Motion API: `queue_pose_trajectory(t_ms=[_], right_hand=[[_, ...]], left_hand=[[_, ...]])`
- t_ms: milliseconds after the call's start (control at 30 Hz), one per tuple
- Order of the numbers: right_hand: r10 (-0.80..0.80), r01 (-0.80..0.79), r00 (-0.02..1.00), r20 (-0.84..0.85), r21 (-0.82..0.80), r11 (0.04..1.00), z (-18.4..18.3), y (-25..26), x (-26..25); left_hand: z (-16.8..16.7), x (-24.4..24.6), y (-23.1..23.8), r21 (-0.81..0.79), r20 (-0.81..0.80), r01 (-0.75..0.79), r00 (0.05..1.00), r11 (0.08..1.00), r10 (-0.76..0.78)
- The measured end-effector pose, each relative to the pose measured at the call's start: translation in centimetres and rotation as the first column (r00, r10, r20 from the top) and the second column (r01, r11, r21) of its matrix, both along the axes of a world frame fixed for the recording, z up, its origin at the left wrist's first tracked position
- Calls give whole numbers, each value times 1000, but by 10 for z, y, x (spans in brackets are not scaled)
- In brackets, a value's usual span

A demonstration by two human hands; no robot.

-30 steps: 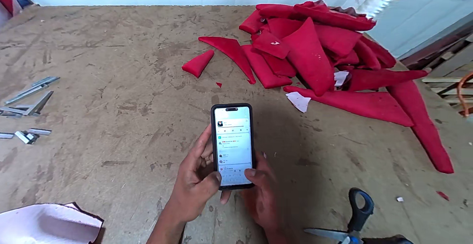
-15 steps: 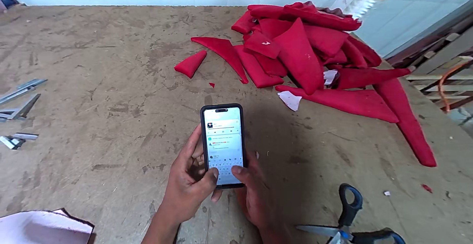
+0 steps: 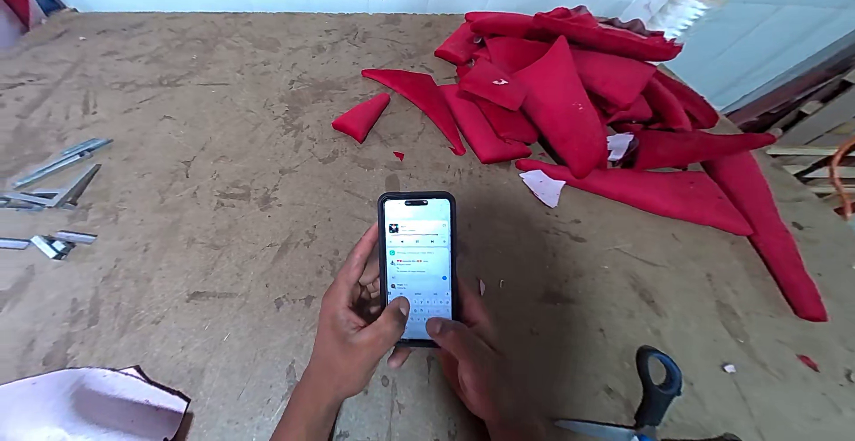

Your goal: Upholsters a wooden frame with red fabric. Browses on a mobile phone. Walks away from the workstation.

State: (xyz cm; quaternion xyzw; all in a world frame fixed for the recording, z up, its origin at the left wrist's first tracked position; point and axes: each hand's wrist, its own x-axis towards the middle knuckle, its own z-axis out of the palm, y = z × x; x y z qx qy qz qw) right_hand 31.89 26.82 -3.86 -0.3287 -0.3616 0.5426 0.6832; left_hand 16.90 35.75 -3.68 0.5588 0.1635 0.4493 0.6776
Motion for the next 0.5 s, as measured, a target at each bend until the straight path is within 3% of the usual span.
queue_pose_trajectory(t_ms=[133, 500], right_hand=[[-42, 47, 997, 68, -71, 996, 5, -2, -3], [-146, 145, 989, 0, -98, 985, 2, 1, -2]], left_hand=[[-3, -2, 1, 0, 33, 46, 998, 999, -46], [-3, 2, 4, 43, 113, 169, 979, 985, -173]])
